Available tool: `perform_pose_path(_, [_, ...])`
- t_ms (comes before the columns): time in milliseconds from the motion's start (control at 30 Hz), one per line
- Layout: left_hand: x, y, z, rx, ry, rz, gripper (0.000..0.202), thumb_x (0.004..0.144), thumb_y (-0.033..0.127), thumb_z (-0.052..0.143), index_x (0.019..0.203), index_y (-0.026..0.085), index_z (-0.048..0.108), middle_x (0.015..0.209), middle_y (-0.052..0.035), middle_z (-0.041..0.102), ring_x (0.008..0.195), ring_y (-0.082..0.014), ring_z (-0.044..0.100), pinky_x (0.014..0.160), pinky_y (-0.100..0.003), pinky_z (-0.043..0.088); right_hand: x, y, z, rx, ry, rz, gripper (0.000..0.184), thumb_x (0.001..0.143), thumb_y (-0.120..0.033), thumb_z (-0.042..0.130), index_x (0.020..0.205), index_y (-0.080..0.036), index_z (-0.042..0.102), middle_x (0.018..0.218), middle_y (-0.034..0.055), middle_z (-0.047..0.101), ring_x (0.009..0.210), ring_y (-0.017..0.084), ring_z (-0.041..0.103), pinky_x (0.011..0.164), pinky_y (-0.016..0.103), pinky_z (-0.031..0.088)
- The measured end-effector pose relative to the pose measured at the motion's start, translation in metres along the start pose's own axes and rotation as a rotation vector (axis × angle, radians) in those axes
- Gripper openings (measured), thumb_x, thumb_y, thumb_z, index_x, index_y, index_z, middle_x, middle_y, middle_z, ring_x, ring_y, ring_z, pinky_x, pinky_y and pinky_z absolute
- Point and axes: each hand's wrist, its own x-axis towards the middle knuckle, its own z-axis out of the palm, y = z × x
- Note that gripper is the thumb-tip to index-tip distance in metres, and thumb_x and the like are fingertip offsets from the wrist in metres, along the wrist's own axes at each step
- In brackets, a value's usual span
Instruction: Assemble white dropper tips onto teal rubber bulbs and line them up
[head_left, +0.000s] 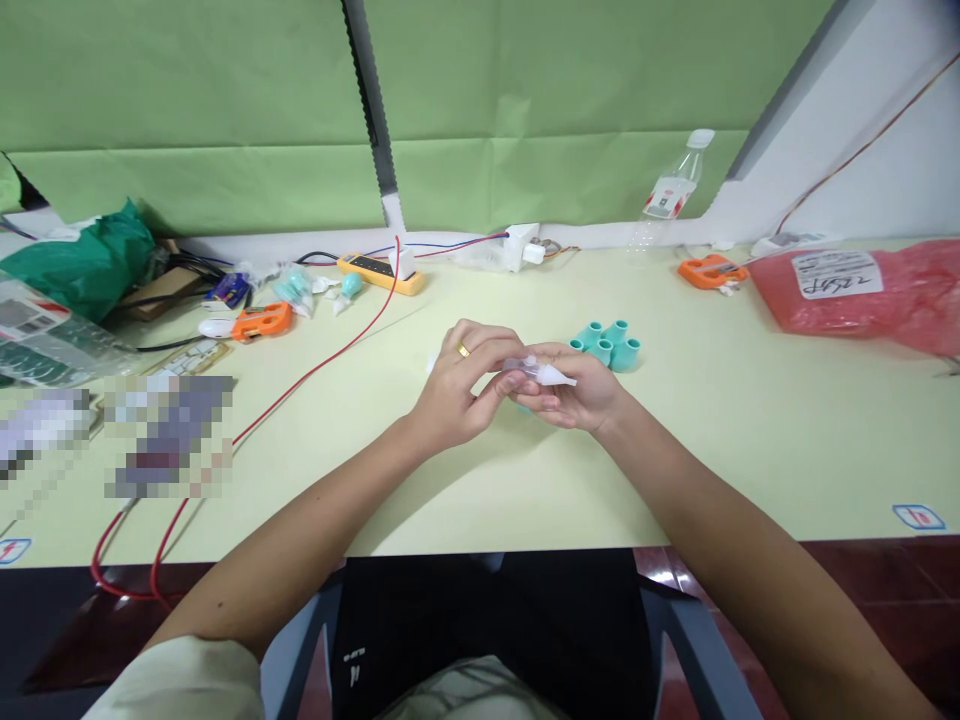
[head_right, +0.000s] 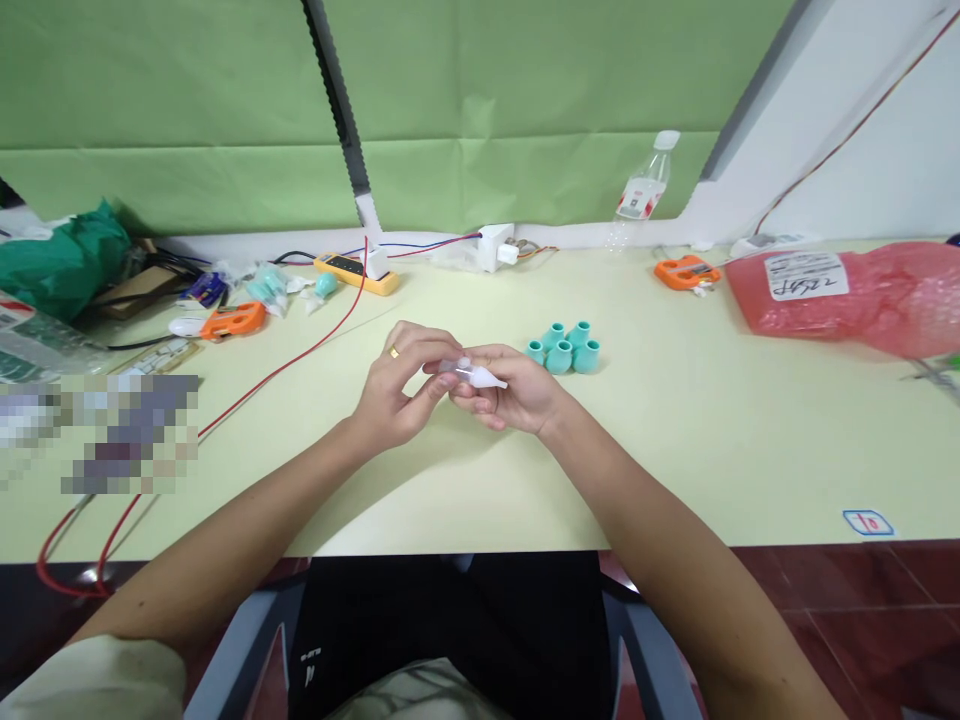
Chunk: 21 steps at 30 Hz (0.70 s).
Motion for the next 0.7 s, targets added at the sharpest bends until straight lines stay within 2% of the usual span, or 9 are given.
perform_pose_path(133, [0.0,-0.003,-0.001,0.001,-0.055,-0.009,0.023,0.101,0.04,0.052,0.108,0.024,0.066,0.11,-0.0101,0.071,0.098,-0.0244,0.06,0.095,-0.045,0.044,0.001,0.001,0.0,0.014,-0.007,0.057,0.015,0.077,-0.015,0.066,0.092,-0.01,0.067,0.069,0.0009,0.052,0.05,0.008,0.04,0.027,0.015,0.037])
perform_pose_path(267, [0.001,-0.007,-0.002,0.001,-0.122,0.039,0.02,0.102,0.033,0.047,0.111,0.024,0.063,0.116,-0.01,0.069,0.103,-0.0243,0.058,0.097,-0.045,0.043,0.002,0.002,0.001,0.022,0.044,0.078,0.012,0.079,-0.017,0.067,0.088,-0.011,0.065,0.069,0.0011,0.053,0.049,0.008,0.04,0.027,0.015,0.034])
perform_pose_path(400, [-0.001,-0.012,-0.002,0.155,0.022,0.05,0.019,0.098,0.033,0.053,0.112,0.023,0.059,0.114,-0.0117,0.066,0.105,-0.026,0.058,0.094,-0.046,0.043,0.006,0.001,0.003,0.019,0.245,-0.072,0.011,0.082,-0.02,0.069,0.089,-0.012,0.066,0.073,0.0025,0.057,0.056,0.009,0.049,0.033,0.014,0.035])
perform_pose_path(500, [-0.005,-0.013,0.002,0.18,0.054,0.043,0.031,0.092,0.042,0.064,0.113,0.021,0.057,0.1,-0.0095,0.065,0.091,-0.0235,0.059,0.083,-0.041,0.047,0.009,-0.001,0.004,-0.048,0.388,-0.213,0.017,0.081,-0.026,0.075,0.089,-0.013,0.066,0.078,0.0042,0.063,0.064,0.011,0.058,0.041,0.016,0.043])
perform_pose_path(600, [-0.011,-0.012,0.008,0.087,0.026,-0.056,0.025,0.095,0.042,0.062,0.109,0.021,0.057,0.089,-0.005,0.064,0.078,-0.0175,0.058,0.072,-0.032,0.047,0.012,0.002,0.005,-0.166,0.424,-0.286,0.028,0.078,-0.031,0.08,0.098,-0.015,0.069,0.078,0.004,0.067,0.065,0.014,0.062,0.049,0.024,0.051])
perform_pose_path(700, [-0.012,-0.008,0.012,-0.121,0.08,-0.247,0.02,0.1,0.041,0.056,0.097,0.021,0.059,0.081,-0.002,0.064,0.07,-0.0137,0.059,0.066,-0.028,0.045,0.013,0.008,0.006,-0.281,0.414,-0.372,0.034,0.078,-0.037,0.082,0.103,-0.016,0.071,0.075,0.0025,0.066,0.062,0.014,0.061,0.052,0.028,0.053])
